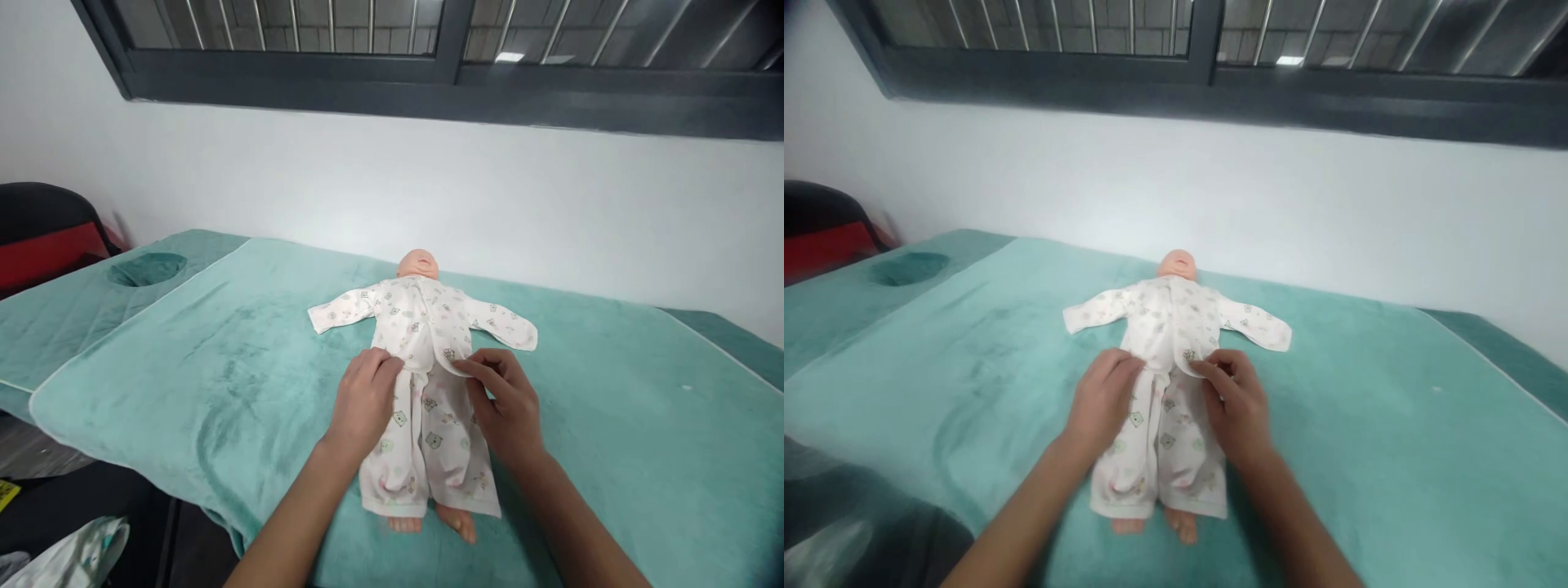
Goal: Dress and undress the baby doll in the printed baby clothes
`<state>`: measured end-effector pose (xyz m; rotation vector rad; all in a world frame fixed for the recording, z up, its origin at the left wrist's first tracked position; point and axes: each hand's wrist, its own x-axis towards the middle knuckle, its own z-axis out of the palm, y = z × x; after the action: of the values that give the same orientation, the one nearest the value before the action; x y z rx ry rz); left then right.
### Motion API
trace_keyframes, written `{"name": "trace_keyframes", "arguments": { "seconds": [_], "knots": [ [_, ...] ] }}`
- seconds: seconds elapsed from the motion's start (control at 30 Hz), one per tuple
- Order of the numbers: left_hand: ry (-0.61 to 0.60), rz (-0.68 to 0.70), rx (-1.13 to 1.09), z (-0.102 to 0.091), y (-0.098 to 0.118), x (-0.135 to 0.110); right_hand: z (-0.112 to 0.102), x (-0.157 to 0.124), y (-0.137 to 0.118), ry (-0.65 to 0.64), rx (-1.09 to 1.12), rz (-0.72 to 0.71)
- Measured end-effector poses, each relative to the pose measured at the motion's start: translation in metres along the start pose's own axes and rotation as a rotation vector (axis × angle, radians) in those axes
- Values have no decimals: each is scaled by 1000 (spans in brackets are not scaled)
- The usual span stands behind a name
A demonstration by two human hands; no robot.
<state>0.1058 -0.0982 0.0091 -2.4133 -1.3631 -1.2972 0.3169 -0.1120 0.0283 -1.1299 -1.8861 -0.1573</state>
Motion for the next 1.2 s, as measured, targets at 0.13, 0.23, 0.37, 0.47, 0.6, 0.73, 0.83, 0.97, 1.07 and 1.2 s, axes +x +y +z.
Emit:
{"name": "trace_keyframes", "arguments": {
  "seconds": [0.13, 0.23, 0.37, 0.47, 0.6, 0.73, 0.83, 0.97, 1.07, 1.2],
  "knots": [
    [23, 19, -140, -2, -7, -10, -1, -9, -3, -87, -1, -95],
    [-66, 24, -141, -7, -11, -13, -4, -11, 0, -92, 13, -78],
    [-108, -3, -246, -11, -13, -12, -12, -9, 6, -38, 40, 70],
    [-117, -143, -401, -14, -18, -9, -14, -8, 2, -98, 85, 27],
    [-93, -492, -351, -22, -50, -1, -18, -11, 2, -314, 175, -22],
    [-113, -722, 60, -30, -106, 16, -28, -6, 50, -204, 25, 341],
    [-253, -679, 208, -29, -132, 27, -34, 2, 111, -38, -212, 654],
    [-282, -558, 269, -21, -141, 34, -32, 10, 167, -132, -303, 799],
    [-235, -540, 266, -18, -148, 37, -27, 18, 181, -213, -339, 822],
    [-165, -554, 308, -18, -167, 45, -30, 31, 199, -165, -323, 769]
  ]
}}
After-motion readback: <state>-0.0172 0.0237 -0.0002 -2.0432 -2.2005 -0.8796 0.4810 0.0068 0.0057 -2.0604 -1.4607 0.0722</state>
